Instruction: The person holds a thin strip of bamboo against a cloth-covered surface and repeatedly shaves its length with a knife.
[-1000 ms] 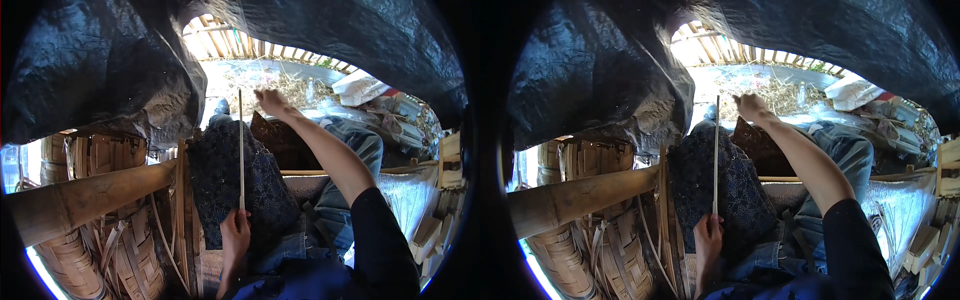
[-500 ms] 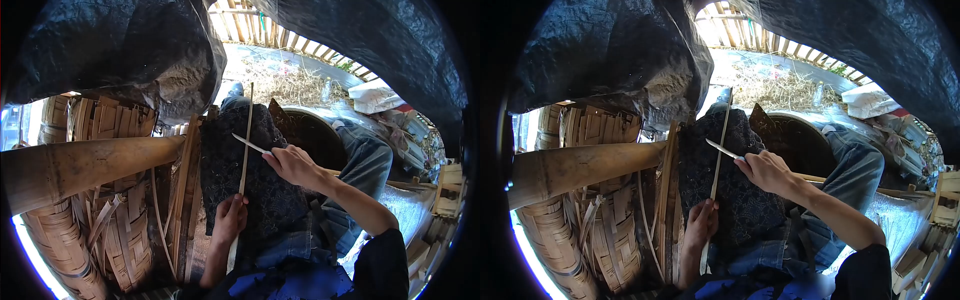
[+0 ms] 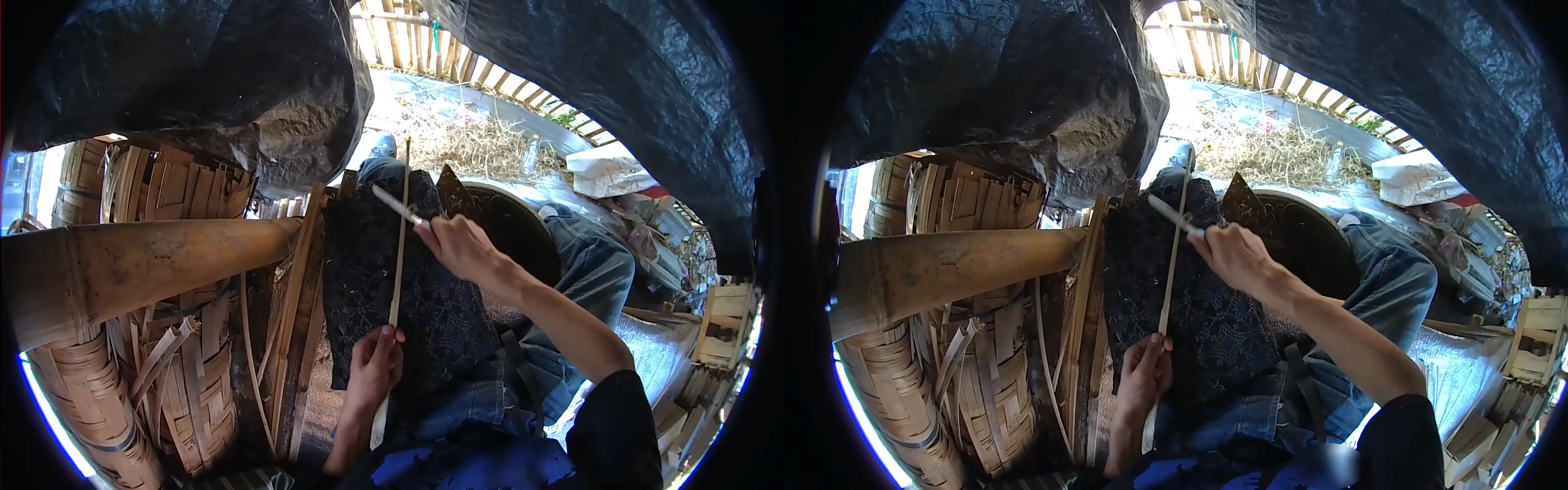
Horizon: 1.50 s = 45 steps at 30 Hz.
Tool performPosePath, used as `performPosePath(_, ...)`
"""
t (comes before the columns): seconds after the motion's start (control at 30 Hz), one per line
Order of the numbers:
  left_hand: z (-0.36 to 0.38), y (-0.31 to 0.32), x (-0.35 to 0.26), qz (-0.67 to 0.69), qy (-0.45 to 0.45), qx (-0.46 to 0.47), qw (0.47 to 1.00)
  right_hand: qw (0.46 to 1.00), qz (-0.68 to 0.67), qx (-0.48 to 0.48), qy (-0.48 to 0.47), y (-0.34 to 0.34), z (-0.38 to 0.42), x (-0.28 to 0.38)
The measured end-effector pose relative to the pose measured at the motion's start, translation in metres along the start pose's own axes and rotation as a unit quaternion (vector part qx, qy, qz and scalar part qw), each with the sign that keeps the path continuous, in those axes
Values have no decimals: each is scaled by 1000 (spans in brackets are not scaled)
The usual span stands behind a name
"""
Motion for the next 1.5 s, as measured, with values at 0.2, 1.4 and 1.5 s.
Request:
performPosePath(0.2,13,-1,11,12,-21,6,1000,992,-45,49,108,-16,-76,-67)
performPosePath(1.4,0,7,19,39,12,19,999,999,5,18,26,20,68,49)
performPosePath(1.5,0,7,13,35,4,37,999,999,-47,17,6,10,45,35)
Point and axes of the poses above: each hand's wrist, its own z-axis away from the middle knuckle, its own y-axis out of the palm, x = y × z, the point moved 10 cm from there along -z, towards the middle knuckle, and after that the axes turned 15 degrees about x, right-handed, at the moved point
